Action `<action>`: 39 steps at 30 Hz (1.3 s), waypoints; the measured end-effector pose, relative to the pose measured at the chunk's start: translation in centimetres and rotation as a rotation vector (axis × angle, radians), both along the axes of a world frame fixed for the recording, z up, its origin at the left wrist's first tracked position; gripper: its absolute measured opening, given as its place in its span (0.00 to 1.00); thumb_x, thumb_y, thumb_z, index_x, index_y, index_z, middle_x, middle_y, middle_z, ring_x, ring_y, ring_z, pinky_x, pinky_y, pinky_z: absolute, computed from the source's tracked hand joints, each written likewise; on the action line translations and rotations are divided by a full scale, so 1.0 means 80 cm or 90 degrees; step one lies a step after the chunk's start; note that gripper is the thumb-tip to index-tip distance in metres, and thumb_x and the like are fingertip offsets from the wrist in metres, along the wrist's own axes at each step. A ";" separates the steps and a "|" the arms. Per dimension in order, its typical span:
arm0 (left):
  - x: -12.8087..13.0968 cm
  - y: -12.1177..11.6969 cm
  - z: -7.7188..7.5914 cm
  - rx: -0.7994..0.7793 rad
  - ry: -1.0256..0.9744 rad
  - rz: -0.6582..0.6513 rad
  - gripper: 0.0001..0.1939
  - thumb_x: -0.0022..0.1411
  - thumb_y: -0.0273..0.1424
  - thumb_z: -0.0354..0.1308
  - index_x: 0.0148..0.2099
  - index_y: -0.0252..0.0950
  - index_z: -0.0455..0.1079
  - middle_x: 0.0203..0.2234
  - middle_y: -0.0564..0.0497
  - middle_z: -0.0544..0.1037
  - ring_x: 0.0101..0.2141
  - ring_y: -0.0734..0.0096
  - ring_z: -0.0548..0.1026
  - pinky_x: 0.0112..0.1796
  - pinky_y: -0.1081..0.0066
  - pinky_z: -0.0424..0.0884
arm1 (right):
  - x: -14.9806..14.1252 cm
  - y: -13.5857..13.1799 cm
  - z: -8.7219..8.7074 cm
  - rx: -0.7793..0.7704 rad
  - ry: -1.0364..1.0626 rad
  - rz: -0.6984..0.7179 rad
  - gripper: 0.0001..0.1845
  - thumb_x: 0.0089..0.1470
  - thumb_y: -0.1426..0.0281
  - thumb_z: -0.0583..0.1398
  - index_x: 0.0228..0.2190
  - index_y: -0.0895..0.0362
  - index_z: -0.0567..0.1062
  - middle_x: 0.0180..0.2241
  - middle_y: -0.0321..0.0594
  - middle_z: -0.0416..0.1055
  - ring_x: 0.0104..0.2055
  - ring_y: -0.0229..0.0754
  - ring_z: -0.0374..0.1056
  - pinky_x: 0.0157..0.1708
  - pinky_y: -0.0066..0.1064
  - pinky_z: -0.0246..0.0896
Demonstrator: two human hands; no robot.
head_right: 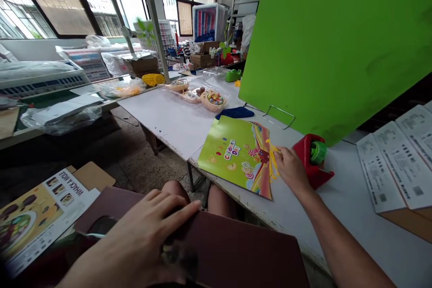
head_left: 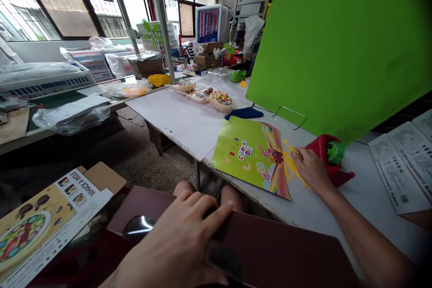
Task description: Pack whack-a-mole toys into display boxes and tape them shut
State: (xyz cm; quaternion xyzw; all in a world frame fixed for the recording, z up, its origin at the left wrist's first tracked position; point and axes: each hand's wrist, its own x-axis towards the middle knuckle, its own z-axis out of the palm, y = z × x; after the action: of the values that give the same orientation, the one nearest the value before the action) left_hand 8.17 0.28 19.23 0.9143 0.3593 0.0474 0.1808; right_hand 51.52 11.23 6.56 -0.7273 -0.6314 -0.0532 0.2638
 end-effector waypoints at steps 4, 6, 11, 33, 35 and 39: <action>-0.004 0.027 -0.014 -0.026 -0.068 -0.005 0.56 0.47 0.68 0.59 0.70 0.40 0.61 0.59 0.41 0.75 0.56 0.47 0.72 0.57 0.52 0.65 | -0.049 -0.026 0.064 -0.003 0.047 0.098 0.21 0.64 0.52 0.49 0.36 0.54 0.72 0.34 0.46 0.75 0.37 0.50 0.75 0.36 0.40 0.71; -0.025 0.043 -0.016 -0.012 -0.048 0.075 0.45 0.60 0.65 0.47 0.67 0.40 0.65 0.58 0.43 0.77 0.55 0.50 0.74 0.58 0.52 0.63 | -0.081 -0.053 0.097 -0.013 0.053 0.199 0.19 0.66 0.53 0.52 0.38 0.53 0.74 0.34 0.43 0.76 0.34 0.47 0.74 0.35 0.38 0.71; -0.056 0.065 -0.027 0.069 0.050 0.312 0.32 0.74 0.53 0.37 0.56 0.42 0.76 0.52 0.46 0.82 0.54 0.49 0.76 0.60 0.39 0.55 | -0.156 -0.107 0.146 0.026 -0.073 0.509 0.15 0.69 0.69 0.52 0.53 0.50 0.72 0.46 0.39 0.79 0.43 0.41 0.78 0.40 0.30 0.73; -0.044 0.060 -0.030 0.094 0.076 0.320 0.30 0.75 0.51 0.38 0.47 0.41 0.78 0.42 0.47 0.83 0.47 0.50 0.77 0.52 0.47 0.63 | -0.155 -0.126 0.137 0.053 -0.338 0.625 0.24 0.65 0.80 0.47 0.53 0.55 0.74 0.39 0.41 0.78 0.36 0.43 0.75 0.33 0.33 0.66; -0.041 0.059 -0.029 0.100 0.081 0.324 0.30 0.75 0.51 0.38 0.47 0.41 0.79 0.41 0.46 0.83 0.46 0.50 0.77 0.52 0.47 0.63 | -0.160 -0.124 0.144 0.055 -0.352 0.639 0.23 0.64 0.80 0.48 0.51 0.56 0.75 0.37 0.42 0.78 0.33 0.42 0.74 0.32 0.33 0.65; -0.036 0.058 -0.029 0.109 0.089 0.329 0.31 0.75 0.50 0.38 0.46 0.40 0.79 0.41 0.44 0.83 0.46 0.51 0.77 0.51 0.48 0.63 | -0.186 -0.114 0.155 -0.004 -0.339 0.656 0.17 0.65 0.75 0.49 0.38 0.56 0.78 0.30 0.43 0.76 0.27 0.43 0.69 0.27 0.35 0.59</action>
State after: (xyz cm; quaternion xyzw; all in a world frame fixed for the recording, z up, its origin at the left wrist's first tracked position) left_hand 5.32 4.92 16.94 0.8056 0.5865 0.0592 0.0594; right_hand 36.61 2.11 18.93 -0.2886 -0.9486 -0.0971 0.0858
